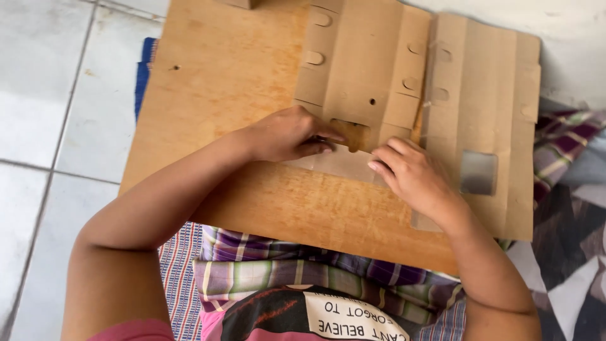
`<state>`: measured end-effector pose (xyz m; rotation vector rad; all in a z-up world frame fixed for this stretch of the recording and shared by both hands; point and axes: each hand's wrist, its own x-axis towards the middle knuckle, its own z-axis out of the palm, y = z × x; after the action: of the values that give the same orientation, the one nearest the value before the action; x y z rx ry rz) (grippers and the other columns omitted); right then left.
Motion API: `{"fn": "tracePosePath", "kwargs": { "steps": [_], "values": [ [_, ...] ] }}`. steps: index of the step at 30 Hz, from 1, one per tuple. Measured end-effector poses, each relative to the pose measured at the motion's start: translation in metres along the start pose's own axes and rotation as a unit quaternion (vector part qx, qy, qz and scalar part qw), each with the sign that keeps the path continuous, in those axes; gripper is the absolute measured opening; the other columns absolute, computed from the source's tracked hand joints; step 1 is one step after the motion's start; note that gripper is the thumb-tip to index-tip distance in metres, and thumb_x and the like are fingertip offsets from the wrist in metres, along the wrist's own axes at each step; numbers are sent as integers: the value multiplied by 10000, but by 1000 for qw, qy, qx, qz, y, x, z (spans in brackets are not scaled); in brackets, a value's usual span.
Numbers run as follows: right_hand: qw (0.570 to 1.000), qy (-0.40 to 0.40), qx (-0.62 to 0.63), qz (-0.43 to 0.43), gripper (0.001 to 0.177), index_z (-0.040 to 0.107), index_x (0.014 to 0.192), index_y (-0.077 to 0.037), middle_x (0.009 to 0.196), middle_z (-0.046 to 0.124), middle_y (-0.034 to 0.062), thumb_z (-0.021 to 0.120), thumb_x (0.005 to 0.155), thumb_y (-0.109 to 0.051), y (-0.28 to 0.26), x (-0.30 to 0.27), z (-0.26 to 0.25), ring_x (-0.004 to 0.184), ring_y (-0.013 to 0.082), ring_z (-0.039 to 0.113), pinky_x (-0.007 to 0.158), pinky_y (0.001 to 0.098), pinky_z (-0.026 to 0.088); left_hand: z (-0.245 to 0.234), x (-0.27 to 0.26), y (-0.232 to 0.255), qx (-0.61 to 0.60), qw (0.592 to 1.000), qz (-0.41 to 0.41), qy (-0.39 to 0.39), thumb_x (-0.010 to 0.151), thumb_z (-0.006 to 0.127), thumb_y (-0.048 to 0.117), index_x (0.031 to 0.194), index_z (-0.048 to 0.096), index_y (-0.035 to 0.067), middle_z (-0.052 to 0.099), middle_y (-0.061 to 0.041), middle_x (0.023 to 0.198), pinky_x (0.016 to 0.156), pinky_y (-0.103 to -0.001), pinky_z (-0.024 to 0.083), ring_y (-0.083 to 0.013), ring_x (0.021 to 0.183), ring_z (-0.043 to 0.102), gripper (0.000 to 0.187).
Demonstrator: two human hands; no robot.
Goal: Assembling cardboard pastry boxes by folding and tucking pre-cut templates.
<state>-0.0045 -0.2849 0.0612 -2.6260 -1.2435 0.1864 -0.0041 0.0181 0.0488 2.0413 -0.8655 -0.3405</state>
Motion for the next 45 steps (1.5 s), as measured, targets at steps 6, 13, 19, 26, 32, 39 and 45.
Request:
{"fn": "tracePosePath", "kwargs": {
  "steps": [6, 13, 19, 26, 32, 39, 45],
  "values": [
    [995, 16, -92, 17, 160, 662, 979, -164, 881, 579, 29, 605, 1000, -312, 0, 0, 15, 886, 264, 645, 723, 379, 555, 11, 3, -9, 76, 997, 19, 22, 938, 715, 165, 1147, 769, 128, 779, -140, 966, 720, -471, 613, -368, 861, 756, 219],
    [981, 49, -183, 29, 190, 618, 934, -177, 894, 554, 6, 590, 988, -357, 17, -8, 57, 895, 235, 606, 753, 369, 534, 16, 1, -9, 212, 976, 33, 26, 927, 726, 208, 1107, 789, 214, 741, -56, 957, 659, -437, 627, -297, 808, 748, 191],
    [981, 47, -187, 38, 162, 619, 940, -158, 901, 557, 19, 595, 979, -314, 9, -7, 54, 905, 242, 601, 778, 374, 534, 21, 0, -6, 240, 970, 23, 17, 876, 759, 88, 1065, 811, 209, 695, -59, 939, 695, -349, 644, -245, 824, 745, 231],
    [972, 55, -224, 45, 166, 612, 935, -155, 937, 551, 20, 606, 961, -320, 11, -8, 64, 946, 225, 569, 809, 367, 508, 17, 1, 2, 234, 972, 14, 13, 844, 777, 60, 1058, 822, 218, 670, -67, 951, 732, -346, 645, -239, 842, 740, 270],
    [967, 62, -240, 54, 166, 632, 932, -145, 947, 535, 25, 638, 958, -309, 2, -6, 57, 931, 223, 561, 798, 359, 523, 18, 2, -5, 268, 963, 27, 22, 799, 817, 138, 1053, 824, 267, 660, -44, 960, 808, -371, 606, -233, 897, 694, 285],
    [986, 16, -165, -7, 75, 695, 952, -132, 896, 604, 52, 629, 986, -147, -33, 0, 47, 715, 184, 688, 599, 281, 592, 40, 5, -17, 260, 964, 25, -39, 788, 813, 128, 1100, 809, 303, 735, -2, 906, 849, -353, 608, -217, 926, 725, 358],
    [986, -51, -154, -39, 368, 646, 1280, -213, 970, 673, 107, 536, 997, -4, -35, -6, 25, 706, 221, 753, 543, 297, 641, 21, 3, -6, 125, 990, 12, -59, 816, 757, 97, 1049, 827, 254, 713, -58, 890, 853, -412, 603, -279, 906, 714, 290]
  ]
}}
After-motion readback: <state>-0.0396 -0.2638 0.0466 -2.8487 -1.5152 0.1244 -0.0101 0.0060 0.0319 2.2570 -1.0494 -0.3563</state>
